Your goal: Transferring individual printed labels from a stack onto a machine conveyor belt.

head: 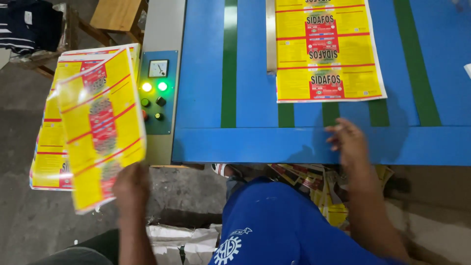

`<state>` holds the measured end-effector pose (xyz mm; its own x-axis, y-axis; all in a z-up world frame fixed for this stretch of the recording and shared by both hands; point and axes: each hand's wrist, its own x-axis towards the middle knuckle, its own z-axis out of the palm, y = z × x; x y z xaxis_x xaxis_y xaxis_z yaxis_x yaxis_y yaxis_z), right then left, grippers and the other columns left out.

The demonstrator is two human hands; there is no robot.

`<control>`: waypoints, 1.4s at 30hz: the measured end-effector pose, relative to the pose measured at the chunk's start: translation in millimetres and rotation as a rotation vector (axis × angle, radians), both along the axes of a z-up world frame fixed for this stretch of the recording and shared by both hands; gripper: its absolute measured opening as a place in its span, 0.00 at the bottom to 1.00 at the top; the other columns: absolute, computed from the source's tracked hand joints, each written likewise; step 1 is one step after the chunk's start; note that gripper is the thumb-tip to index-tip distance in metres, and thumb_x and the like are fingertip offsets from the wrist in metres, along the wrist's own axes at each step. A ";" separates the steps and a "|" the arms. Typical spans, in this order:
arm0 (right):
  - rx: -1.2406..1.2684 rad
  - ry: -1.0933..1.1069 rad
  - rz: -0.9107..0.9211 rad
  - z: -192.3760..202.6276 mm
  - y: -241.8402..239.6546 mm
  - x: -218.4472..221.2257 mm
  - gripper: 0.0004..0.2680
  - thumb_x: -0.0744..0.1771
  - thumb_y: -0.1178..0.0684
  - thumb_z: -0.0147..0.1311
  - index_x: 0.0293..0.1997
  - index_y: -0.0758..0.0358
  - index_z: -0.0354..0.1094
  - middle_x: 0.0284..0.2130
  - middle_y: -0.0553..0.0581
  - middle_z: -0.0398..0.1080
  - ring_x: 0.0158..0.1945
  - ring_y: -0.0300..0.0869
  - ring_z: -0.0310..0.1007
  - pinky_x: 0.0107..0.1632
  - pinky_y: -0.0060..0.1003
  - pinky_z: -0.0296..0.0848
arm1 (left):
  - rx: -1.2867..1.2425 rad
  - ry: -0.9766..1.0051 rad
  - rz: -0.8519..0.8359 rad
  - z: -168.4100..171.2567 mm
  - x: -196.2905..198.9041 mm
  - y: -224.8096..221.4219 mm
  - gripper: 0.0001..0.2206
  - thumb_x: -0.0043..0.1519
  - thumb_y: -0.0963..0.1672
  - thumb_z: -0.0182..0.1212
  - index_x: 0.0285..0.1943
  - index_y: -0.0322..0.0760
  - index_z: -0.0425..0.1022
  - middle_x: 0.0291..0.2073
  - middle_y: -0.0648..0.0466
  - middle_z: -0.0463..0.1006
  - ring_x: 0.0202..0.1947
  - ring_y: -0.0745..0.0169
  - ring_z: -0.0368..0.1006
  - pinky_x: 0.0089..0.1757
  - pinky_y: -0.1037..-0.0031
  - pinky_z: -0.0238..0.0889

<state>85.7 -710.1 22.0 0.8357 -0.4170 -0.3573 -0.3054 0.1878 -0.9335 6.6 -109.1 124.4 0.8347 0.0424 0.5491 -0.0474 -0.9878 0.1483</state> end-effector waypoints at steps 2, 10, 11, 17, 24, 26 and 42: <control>-0.141 0.078 0.323 26.8 52.5 -13.9 0.15 0.70 0.52 0.49 0.65 0.61 0.66 0.44 0.59 0.78 0.33 0.41 0.73 0.31 0.35 0.70 | -0.180 0.072 -0.237 -4.1 25.1 -49.3 0.06 0.60 0.38 0.63 0.31 0.33 0.70 0.27 0.42 0.72 0.31 0.40 0.71 0.35 0.55 0.64; -0.260 -0.325 0.970 -7.7 164.4 -24.5 0.19 0.66 0.50 0.59 0.62 0.64 0.63 0.47 0.62 0.76 0.44 0.44 0.76 0.45 0.39 0.77 | -0.210 0.053 -0.556 -15.0 81.4 -267.5 0.04 0.57 0.40 0.61 0.32 0.36 0.71 0.28 0.46 0.74 0.33 0.42 0.73 0.36 0.54 0.65; -0.355 -0.538 1.003 -20.0 166.9 -24.5 0.18 0.66 0.50 0.62 0.58 0.69 0.65 0.47 0.66 0.75 0.48 0.47 0.75 0.46 0.41 0.74 | -0.196 0.116 -0.566 -18.2 82.3 -285.1 0.05 0.59 0.42 0.62 0.33 0.35 0.73 0.30 0.46 0.77 0.35 0.42 0.75 0.38 0.54 0.67; 0.088 0.082 0.446 6.2 110.2 -42.0 0.06 0.70 0.53 0.50 0.46 0.60 0.73 0.27 0.54 0.74 0.23 0.38 0.64 0.25 0.32 0.62 | -0.344 0.056 -0.621 -20.2 66.5 -247.4 0.20 0.55 0.46 0.71 0.52 0.27 0.78 0.46 0.37 0.81 0.44 0.36 0.77 0.47 0.54 0.69; 0.086 -0.064 0.120 -17.7 -4.3 -68.0 0.04 0.72 0.55 0.50 0.48 0.62 0.68 0.29 0.53 0.71 0.27 0.37 0.67 0.28 0.31 0.65 | -0.190 -0.018 -0.085 -50.4 46.2 -30.2 0.02 0.59 0.37 0.59 0.38 0.31 0.75 0.33 0.40 0.77 0.36 0.34 0.74 0.38 0.52 0.67; 0.137 -0.196 0.070 -34.3 -51.3 -74.5 0.04 0.73 0.57 0.51 0.53 0.59 0.66 0.36 0.50 0.72 0.32 0.36 0.70 0.31 0.31 0.68 | 0.012 0.032 0.215 -66.5 25.7 34.0 0.12 0.58 0.41 0.63 0.50 0.31 0.78 0.39 0.40 0.79 0.42 0.37 0.76 0.45 0.55 0.70; -0.099 -0.211 -0.172 -26.4 -88.6 -141.7 0.03 0.76 0.61 0.51 0.55 0.68 0.67 0.37 0.58 0.74 0.34 0.40 0.73 0.34 0.33 0.69 | 0.420 0.552 0.401 -63.1 -22.0 129.1 0.11 0.70 0.45 0.54 0.38 0.37 0.79 0.31 0.42 0.83 0.31 0.44 0.81 0.36 0.57 0.73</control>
